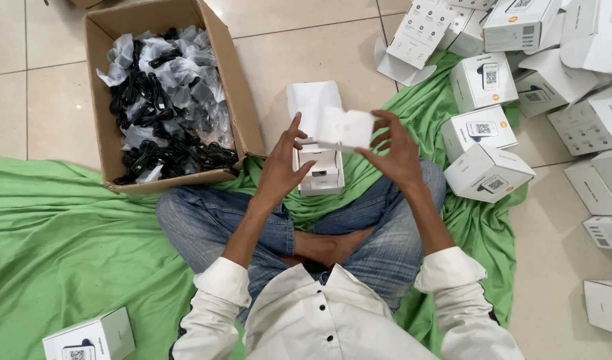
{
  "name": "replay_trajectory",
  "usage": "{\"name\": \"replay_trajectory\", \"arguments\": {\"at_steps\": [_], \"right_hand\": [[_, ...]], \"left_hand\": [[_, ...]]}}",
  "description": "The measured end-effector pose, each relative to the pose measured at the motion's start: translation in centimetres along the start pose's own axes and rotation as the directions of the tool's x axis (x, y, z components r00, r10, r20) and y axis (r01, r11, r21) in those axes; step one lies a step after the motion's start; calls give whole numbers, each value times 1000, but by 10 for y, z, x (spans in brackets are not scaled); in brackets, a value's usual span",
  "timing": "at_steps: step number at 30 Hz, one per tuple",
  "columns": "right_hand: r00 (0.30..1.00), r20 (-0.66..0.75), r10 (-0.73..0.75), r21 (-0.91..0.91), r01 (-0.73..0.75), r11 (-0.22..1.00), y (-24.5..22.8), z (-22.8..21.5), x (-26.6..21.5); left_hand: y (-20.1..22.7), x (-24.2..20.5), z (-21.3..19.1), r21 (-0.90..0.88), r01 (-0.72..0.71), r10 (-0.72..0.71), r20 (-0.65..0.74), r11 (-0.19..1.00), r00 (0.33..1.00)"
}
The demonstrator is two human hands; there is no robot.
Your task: The person packs electronic device kits into boxes and stacks them.
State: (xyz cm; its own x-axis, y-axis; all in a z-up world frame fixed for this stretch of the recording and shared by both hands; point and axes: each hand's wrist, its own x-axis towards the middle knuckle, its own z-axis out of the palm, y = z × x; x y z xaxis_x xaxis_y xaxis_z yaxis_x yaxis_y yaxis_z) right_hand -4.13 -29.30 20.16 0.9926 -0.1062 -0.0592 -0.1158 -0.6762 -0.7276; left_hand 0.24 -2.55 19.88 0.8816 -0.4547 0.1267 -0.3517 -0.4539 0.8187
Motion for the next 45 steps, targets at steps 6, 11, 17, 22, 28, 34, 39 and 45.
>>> {"name": "replay_trajectory", "arguments": {"at_steps": [6, 11, 17, 22, 28, 34, 39, 45], "right_hand": [[758, -585, -288, -152, 246, 957, 14, -8, -18], [882, -316, -349, -2, 367, 930, -20, 41, 1], [803, 50, -593, 209, 573, 793, -136, 128, 63], [712, 317, -626, 92, 634, 767, -157, 257, 134], [724, 549, -418, -199, 599, 776, -124, 350, 149], [749, 452, -484, -154, 601, 784, -116, 346, 146], [755, 451, -476, -120, 580, 806, -142, 324, 136], [849, 261, -459, 294, 383, 876, -141, 311, 138]], "left_hand": [[-28, -21, 5, 72, -6, 10, -57, 997, 998], [-46, -53, -40, 2, 38, -36, -217, 999, 975], [-129, -49, -140, 141, -27, 99, -532, 990, 841], [-205, -22, -187, 195, 116, 29, -616, 974, 787], [-307, 13, -176, 373, 392, -167, -510, 841, 844], [-291, 25, -160, 639, 517, -209, -496, 569, 843], [-286, 18, -161, 727, 439, -65, -481, 528, 874], [-299, 21, -171, 721, 426, -93, -453, 547, 887]]}}
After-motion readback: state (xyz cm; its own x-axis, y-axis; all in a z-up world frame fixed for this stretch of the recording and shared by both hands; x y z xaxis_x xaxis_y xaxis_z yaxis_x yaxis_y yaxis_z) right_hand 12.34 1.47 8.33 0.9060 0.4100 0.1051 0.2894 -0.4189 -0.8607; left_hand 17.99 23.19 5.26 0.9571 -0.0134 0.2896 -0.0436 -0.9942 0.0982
